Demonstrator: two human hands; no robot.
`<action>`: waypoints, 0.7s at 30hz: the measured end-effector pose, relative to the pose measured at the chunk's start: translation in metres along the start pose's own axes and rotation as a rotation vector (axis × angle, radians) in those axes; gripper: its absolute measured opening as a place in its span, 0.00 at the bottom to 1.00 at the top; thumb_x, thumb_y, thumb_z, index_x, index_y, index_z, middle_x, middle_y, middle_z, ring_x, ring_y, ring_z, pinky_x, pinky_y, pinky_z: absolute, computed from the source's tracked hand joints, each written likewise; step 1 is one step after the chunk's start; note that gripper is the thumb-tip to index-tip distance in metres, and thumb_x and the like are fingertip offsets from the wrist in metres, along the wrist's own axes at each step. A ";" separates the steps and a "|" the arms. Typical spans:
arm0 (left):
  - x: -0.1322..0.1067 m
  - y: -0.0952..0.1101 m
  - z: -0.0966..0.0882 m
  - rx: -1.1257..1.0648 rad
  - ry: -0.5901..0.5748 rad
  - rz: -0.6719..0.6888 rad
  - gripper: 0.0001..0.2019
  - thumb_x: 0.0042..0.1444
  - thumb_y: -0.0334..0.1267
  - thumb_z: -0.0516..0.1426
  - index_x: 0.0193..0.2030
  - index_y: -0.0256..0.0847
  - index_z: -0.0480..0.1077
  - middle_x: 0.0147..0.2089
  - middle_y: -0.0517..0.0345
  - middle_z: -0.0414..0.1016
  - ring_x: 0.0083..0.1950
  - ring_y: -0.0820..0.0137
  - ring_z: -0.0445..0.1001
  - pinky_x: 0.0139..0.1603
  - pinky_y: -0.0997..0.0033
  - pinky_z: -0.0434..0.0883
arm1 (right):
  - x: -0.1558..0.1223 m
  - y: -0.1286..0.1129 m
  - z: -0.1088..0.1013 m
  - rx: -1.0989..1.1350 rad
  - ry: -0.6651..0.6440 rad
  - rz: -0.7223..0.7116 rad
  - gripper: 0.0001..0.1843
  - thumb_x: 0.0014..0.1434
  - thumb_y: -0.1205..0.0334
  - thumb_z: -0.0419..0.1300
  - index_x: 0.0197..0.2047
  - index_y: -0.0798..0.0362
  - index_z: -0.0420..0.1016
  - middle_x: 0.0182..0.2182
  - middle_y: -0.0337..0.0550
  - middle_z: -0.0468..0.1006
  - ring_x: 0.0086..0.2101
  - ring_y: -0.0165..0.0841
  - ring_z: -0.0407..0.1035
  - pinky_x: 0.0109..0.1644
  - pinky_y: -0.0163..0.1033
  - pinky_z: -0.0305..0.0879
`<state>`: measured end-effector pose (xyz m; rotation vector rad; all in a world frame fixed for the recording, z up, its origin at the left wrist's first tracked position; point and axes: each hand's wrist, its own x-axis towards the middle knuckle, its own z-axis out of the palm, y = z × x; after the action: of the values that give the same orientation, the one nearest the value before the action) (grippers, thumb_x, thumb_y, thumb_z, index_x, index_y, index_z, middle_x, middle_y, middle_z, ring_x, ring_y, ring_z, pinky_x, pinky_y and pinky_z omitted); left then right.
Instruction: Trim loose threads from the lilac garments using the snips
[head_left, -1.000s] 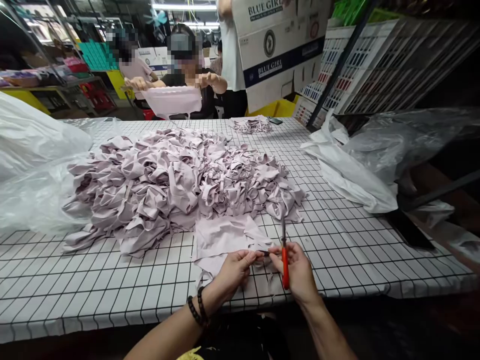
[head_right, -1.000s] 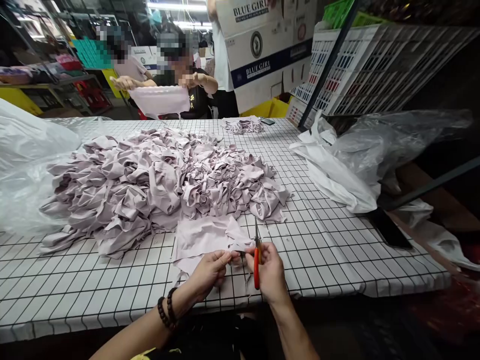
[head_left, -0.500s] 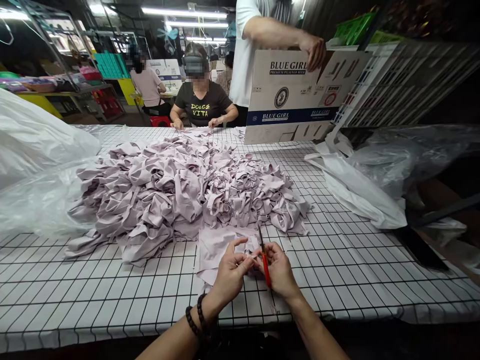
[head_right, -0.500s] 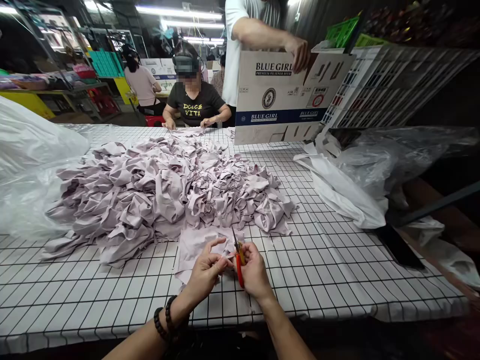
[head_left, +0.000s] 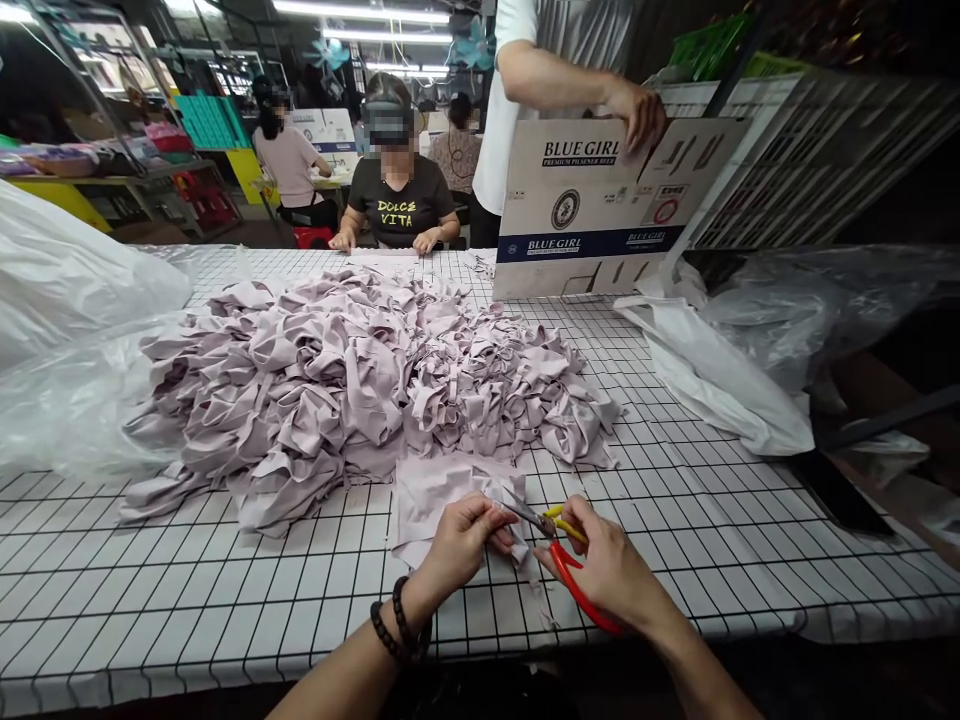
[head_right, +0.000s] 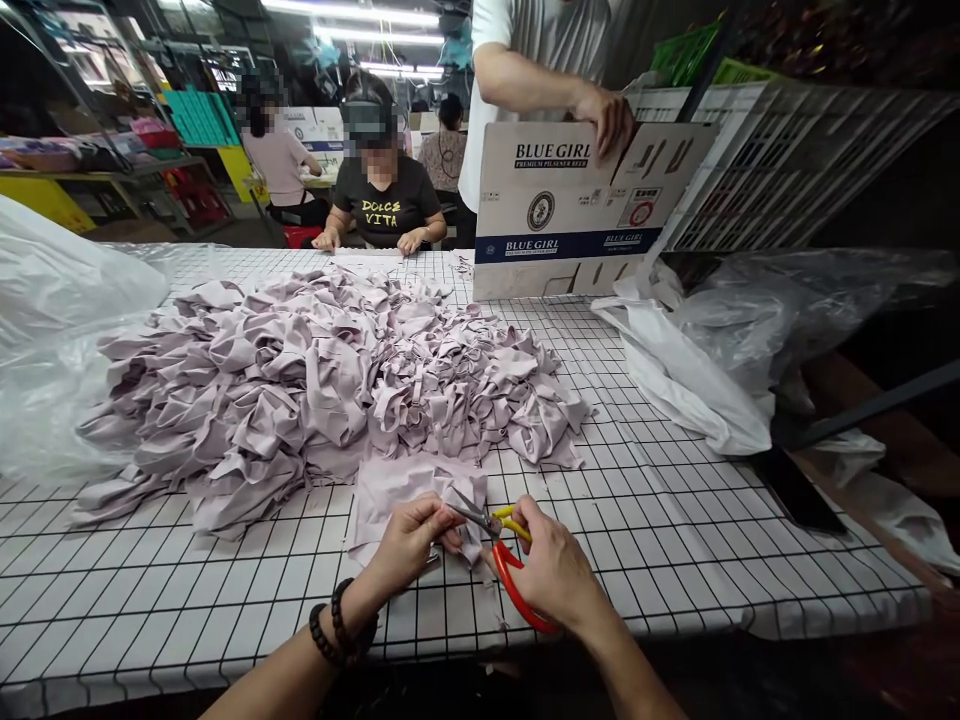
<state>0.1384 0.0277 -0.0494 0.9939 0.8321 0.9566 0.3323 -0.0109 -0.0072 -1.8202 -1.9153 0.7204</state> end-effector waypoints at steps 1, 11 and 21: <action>0.000 0.000 0.001 0.009 -0.005 0.004 0.18 0.49 0.53 0.62 0.27 0.37 0.72 0.21 0.58 0.73 0.22 0.70 0.73 0.25 0.70 0.72 | 0.000 -0.001 -0.001 -0.064 -0.007 -0.007 0.17 0.51 0.52 0.61 0.31 0.47 0.54 0.22 0.31 0.63 0.24 0.31 0.59 0.28 0.35 0.55; -0.004 -0.001 -0.001 0.087 -0.044 0.057 0.16 0.51 0.50 0.60 0.27 0.37 0.70 0.24 0.60 0.70 0.23 0.71 0.74 0.25 0.71 0.73 | 0.008 -0.017 -0.002 -0.222 -0.053 -0.029 0.15 0.50 0.56 0.56 0.30 0.47 0.49 0.23 0.32 0.65 0.23 0.31 0.59 0.27 0.34 0.51; -0.003 -0.001 -0.004 0.104 -0.084 0.052 0.16 0.53 0.49 0.60 0.29 0.35 0.71 0.23 0.60 0.70 0.22 0.71 0.73 0.25 0.72 0.73 | 0.009 -0.017 0.000 -0.280 -0.034 -0.050 0.16 0.49 0.55 0.56 0.29 0.47 0.48 0.20 0.30 0.60 0.22 0.31 0.57 0.26 0.33 0.50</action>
<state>0.1339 0.0254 -0.0517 1.1428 0.7951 0.9162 0.3186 -0.0024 0.0028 -1.9217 -2.1666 0.4885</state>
